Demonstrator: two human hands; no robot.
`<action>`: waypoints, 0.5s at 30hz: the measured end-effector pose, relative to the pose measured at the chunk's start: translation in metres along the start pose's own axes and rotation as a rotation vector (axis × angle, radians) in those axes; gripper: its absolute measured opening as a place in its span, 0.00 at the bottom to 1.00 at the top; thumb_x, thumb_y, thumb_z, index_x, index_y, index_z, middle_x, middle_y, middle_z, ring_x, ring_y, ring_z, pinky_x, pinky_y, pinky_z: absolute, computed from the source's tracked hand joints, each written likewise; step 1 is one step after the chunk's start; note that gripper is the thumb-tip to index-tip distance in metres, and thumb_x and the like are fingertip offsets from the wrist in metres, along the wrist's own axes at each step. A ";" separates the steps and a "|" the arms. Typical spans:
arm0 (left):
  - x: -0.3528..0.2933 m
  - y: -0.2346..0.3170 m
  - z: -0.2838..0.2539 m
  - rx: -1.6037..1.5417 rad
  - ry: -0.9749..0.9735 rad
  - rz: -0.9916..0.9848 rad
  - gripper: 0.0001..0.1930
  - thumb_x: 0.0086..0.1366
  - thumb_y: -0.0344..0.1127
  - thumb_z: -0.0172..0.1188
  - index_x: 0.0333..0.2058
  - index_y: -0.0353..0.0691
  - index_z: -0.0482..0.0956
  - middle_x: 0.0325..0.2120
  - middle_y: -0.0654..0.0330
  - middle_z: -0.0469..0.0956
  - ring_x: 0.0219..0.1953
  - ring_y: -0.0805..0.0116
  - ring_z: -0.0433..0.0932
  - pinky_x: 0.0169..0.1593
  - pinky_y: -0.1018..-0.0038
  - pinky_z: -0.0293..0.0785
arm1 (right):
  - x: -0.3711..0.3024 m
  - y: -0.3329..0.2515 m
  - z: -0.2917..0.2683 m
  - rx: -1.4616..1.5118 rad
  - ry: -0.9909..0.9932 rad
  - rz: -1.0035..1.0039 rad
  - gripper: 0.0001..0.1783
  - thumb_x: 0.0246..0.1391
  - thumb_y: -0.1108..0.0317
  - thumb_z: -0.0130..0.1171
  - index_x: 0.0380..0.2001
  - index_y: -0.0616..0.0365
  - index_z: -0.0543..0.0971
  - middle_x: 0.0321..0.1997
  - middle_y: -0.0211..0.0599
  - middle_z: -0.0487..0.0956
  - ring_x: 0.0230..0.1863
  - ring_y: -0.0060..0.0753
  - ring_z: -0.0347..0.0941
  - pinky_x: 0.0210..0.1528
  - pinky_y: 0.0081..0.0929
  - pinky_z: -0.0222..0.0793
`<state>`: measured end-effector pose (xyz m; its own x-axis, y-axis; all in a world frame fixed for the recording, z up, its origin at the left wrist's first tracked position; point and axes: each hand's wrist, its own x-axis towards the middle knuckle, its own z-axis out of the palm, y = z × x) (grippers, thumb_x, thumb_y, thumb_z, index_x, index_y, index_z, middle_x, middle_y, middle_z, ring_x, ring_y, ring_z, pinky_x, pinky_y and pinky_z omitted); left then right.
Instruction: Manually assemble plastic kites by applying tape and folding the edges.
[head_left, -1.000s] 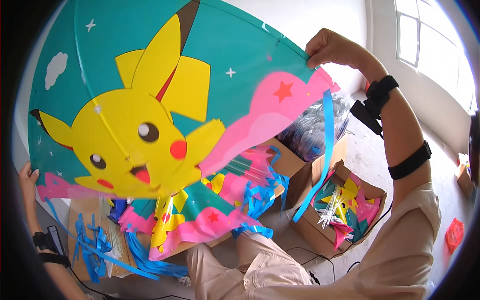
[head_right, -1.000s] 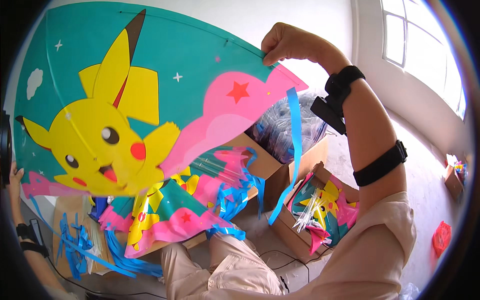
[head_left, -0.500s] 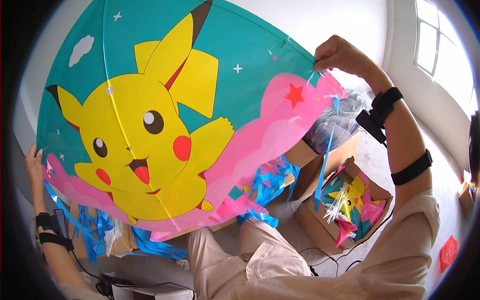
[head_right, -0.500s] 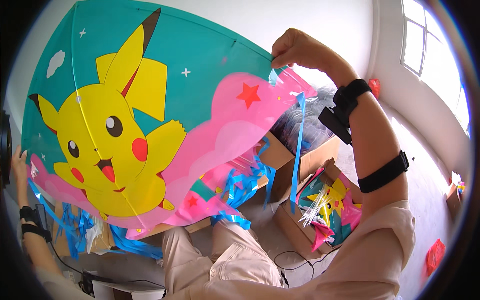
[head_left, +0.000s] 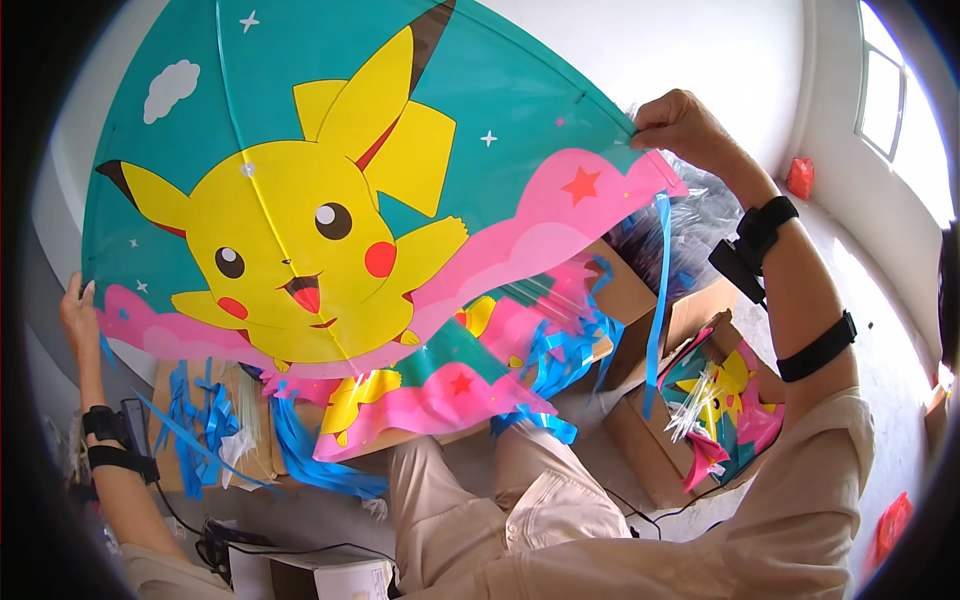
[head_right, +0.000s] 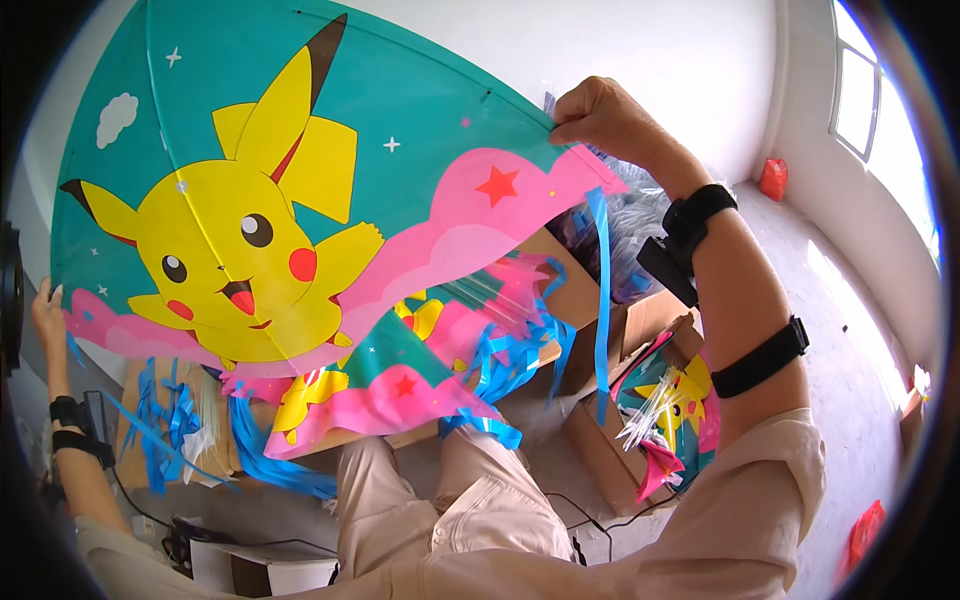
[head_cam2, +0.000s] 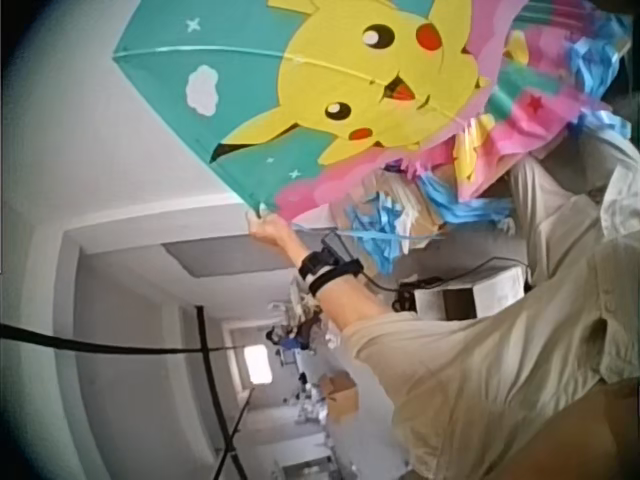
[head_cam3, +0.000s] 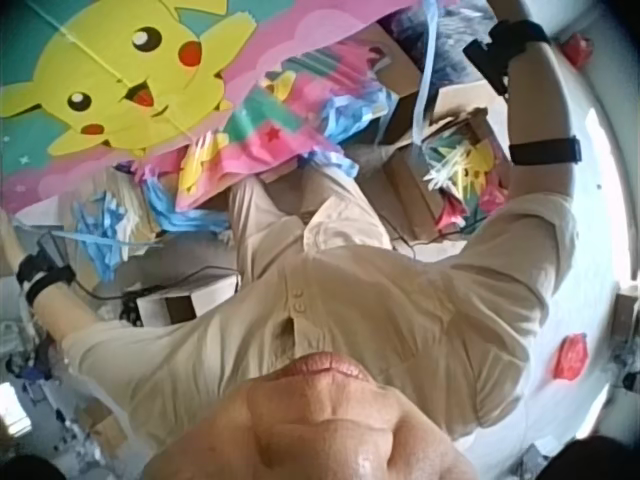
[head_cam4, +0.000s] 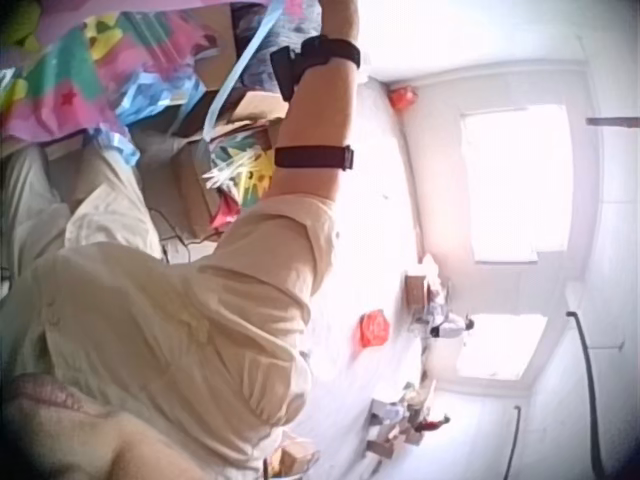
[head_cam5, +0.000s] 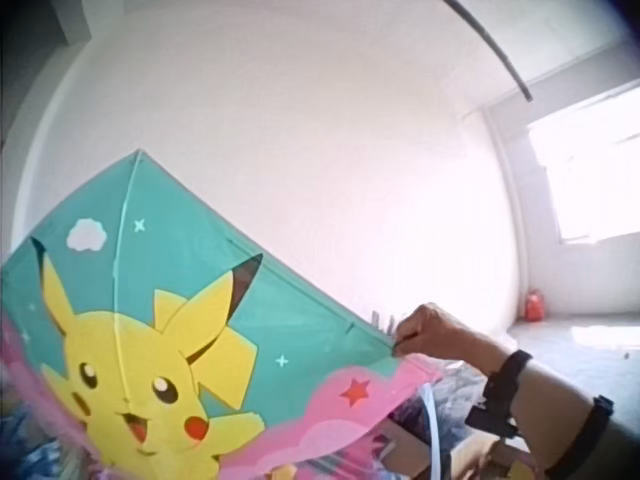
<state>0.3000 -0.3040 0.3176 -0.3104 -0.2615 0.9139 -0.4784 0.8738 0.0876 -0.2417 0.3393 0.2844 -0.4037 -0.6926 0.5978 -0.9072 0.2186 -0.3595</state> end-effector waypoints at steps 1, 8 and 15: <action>-0.001 0.005 -0.001 0.006 -0.004 -0.001 0.09 0.63 0.26 0.50 0.42 0.31 0.71 0.29 0.56 0.75 0.32 0.75 0.70 0.38 0.78 0.67 | 0.001 0.000 0.002 -0.032 0.010 0.030 0.08 0.38 0.74 0.63 0.14 0.64 0.75 0.10 0.29 0.65 0.15 0.17 0.58 0.20 0.23 0.56; -0.025 0.070 0.004 -0.289 -0.504 0.015 0.09 0.52 0.26 0.55 0.34 0.31 0.75 0.23 0.62 0.73 0.27 0.75 0.68 0.33 0.74 0.68 | -0.003 0.056 0.001 -0.177 0.003 -0.016 0.10 0.47 0.68 0.57 0.18 0.62 0.71 0.14 0.26 0.63 0.15 0.18 0.56 0.18 0.24 0.54; -0.049 0.137 0.013 -0.198 -0.809 -0.091 0.14 0.50 0.32 0.63 0.19 0.33 0.66 0.14 0.67 0.63 0.19 0.78 0.64 0.24 0.75 0.63 | -0.004 0.122 -0.016 -0.252 0.256 -0.113 0.07 0.49 0.71 0.52 0.21 0.57 0.67 0.16 0.25 0.60 0.17 0.18 0.55 0.19 0.24 0.53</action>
<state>0.2392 -0.1772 0.2800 -0.8071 -0.4824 0.3404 -0.4006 0.8710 0.2844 -0.3524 0.3799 0.2492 -0.2866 -0.5347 0.7949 -0.9357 0.3345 -0.1123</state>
